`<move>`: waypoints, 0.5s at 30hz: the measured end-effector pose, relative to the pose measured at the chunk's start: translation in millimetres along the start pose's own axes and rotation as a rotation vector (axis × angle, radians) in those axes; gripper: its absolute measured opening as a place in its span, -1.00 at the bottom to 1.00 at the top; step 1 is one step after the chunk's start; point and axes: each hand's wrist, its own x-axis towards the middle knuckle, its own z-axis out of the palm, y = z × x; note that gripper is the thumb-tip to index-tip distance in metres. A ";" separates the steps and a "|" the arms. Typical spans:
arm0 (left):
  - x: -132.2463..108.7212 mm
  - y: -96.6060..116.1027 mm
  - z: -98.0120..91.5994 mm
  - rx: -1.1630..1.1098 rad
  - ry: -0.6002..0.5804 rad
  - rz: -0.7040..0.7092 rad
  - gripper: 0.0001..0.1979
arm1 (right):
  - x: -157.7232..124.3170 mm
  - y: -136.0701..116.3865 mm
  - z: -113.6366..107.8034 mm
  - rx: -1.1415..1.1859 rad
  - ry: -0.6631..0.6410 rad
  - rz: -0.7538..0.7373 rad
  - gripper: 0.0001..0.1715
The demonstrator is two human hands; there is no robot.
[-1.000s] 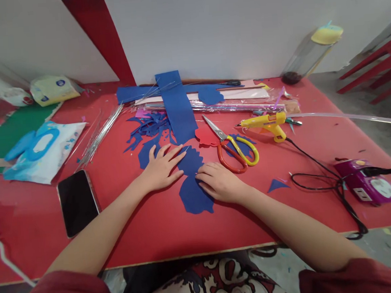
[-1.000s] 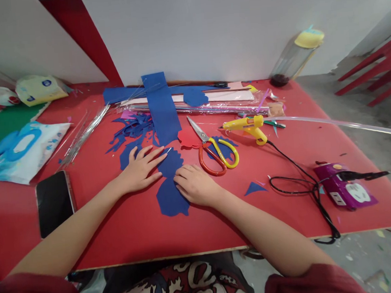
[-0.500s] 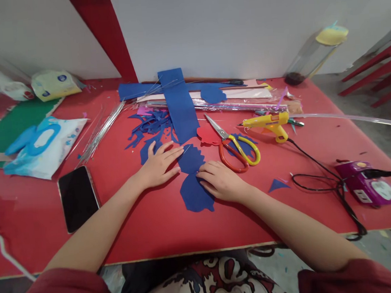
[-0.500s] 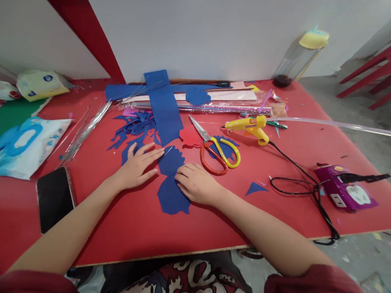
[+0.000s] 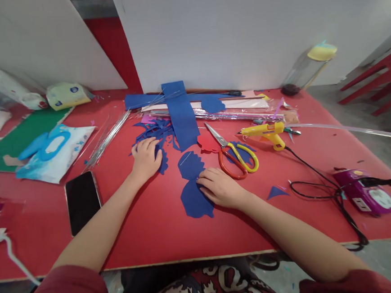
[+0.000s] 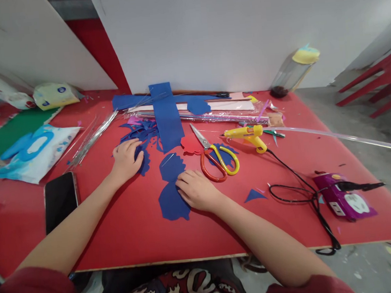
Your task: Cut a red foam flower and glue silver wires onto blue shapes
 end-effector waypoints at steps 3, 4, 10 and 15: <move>12.2 5.1 -2.0 0.059 -0.014 -0.071 -0.58 | 0.2 -0.3 -0.4 -0.007 -0.016 0.000 -0.78; 18.0 7.2 -2.1 0.077 -0.024 -0.058 -0.57 | 0.3 -0.4 -0.5 -0.009 -0.017 0.000 -0.78; 71.1 -4.4 8.8 0.115 -0.071 -0.084 -0.56 | 0.4 -0.3 -0.5 -0.005 -0.015 0.006 -0.78; 97.0 -20.0 17.6 0.103 -0.166 -0.052 -0.51 | 0.8 -0.4 -1.5 0.007 -0.025 0.014 -0.79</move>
